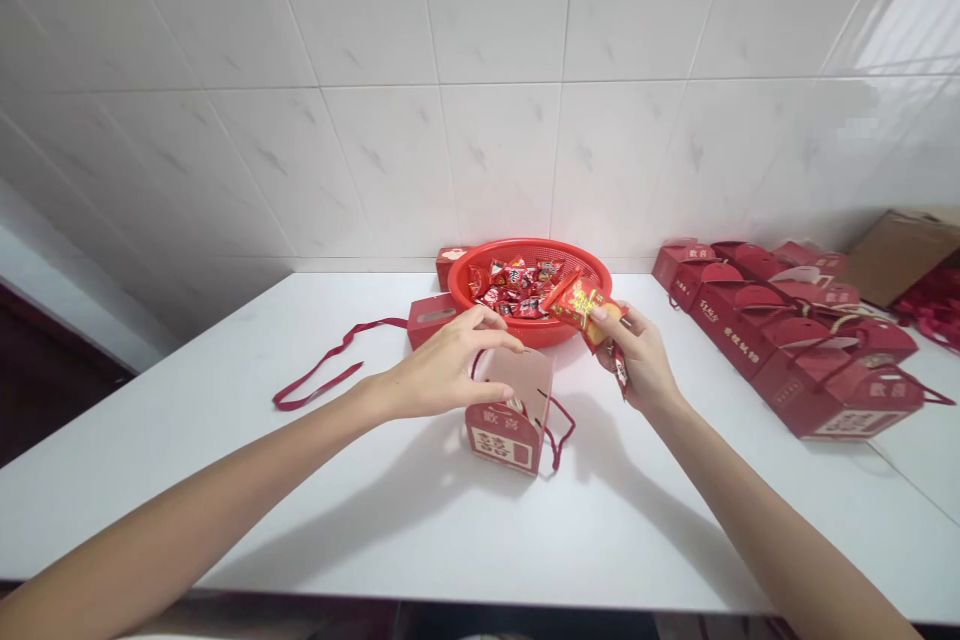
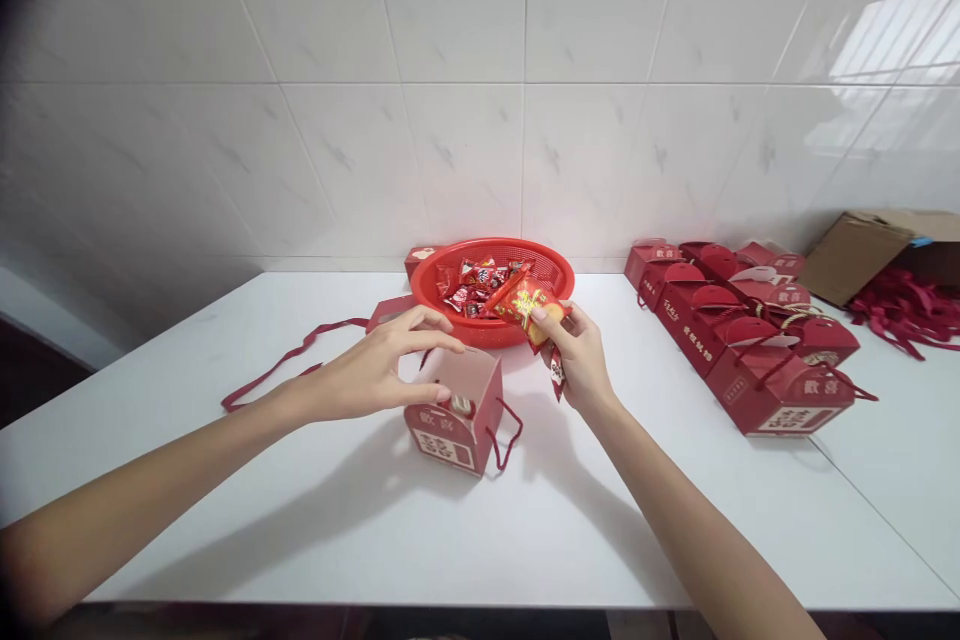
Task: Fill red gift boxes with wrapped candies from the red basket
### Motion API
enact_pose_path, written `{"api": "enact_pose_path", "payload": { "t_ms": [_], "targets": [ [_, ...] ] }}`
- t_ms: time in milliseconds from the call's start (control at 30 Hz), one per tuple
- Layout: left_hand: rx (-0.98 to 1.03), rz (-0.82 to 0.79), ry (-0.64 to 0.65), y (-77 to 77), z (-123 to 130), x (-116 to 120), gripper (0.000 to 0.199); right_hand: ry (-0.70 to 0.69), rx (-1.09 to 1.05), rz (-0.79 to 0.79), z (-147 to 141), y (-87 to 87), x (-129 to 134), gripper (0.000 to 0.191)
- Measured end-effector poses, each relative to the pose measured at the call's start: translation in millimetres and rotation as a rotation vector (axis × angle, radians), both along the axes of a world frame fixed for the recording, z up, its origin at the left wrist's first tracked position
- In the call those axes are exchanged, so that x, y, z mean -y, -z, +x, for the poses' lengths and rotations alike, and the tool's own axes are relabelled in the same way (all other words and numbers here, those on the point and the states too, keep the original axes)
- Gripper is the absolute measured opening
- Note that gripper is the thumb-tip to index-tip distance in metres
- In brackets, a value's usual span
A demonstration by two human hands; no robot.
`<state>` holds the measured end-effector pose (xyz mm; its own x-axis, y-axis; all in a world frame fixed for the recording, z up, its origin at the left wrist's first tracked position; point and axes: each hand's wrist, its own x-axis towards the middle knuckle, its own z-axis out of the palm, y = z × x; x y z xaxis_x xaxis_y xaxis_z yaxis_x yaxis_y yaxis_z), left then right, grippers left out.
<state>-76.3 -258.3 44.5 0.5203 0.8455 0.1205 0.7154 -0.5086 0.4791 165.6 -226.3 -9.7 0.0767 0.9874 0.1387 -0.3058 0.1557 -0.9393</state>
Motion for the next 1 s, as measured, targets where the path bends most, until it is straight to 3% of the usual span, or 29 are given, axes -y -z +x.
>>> {"api": "enact_pose_path", "payload": {
  "t_ms": [100, 233, 300, 400, 500, 600, 667, 733, 867, 1000],
  "targets": [
    [-0.052, -0.045, -0.075, 1.0, -7.0, 9.1, 0.038, -0.042, 0.041, 0.08, -13.0, -16.3, 1.9, 0.045],
    [0.003, -0.187, -0.123, 12.1, -16.9, 17.1, 0.064, -0.09, 0.179, 0.194, -32.2, -37.6, 9.9, 0.037],
    [0.083, -0.228, -0.122, 18.6, -20.9, 18.1, 0.076, -0.208, 0.331, 0.234, -37.0, -49.2, 14.9, 0.03],
    [0.202, -0.28, -0.087, 25.3, -24.7, 17.7, 0.078, -0.424, 0.605, 0.287, -36.5, -64.5, 19.9, 0.019],
    [0.265, -0.337, -0.07, 29.0, -26.0, 17.2, 0.089, -0.493, 0.909, 0.334, -33.7, -72.7, 20.1, 0.023],
    [0.243, -0.381, -0.123, 32.0, -25.8, 18.1, 0.109, -0.465, 1.092, 0.369, -36.2, -74.6, 17.3, 0.021],
    [0.225, -0.403, -0.139, 33.1, -25.3, 19.3, 0.113, -0.369, 1.11, 0.406, -41.8, -74.1, 15.9, 0.016],
    [0.228, -0.403, -0.126, 33.3, -24.9, 20.0, 0.109, -0.269, 1.058, 0.444, -49.8, -72.4, 16.1, 0.017],
    [0.278, -0.365, -0.057, 33.3, -24.8, 19.0, 0.102, -0.202, 0.954, 0.523, -69.0, -62.0, 19.6, 0.017],
    [0.343, -0.392, -0.003, 34.1, -25.1, 17.9, 0.089, -0.21, 1.131, 0.538, -78.8, -50.5, 19.3, 0.015]
  ]
}}
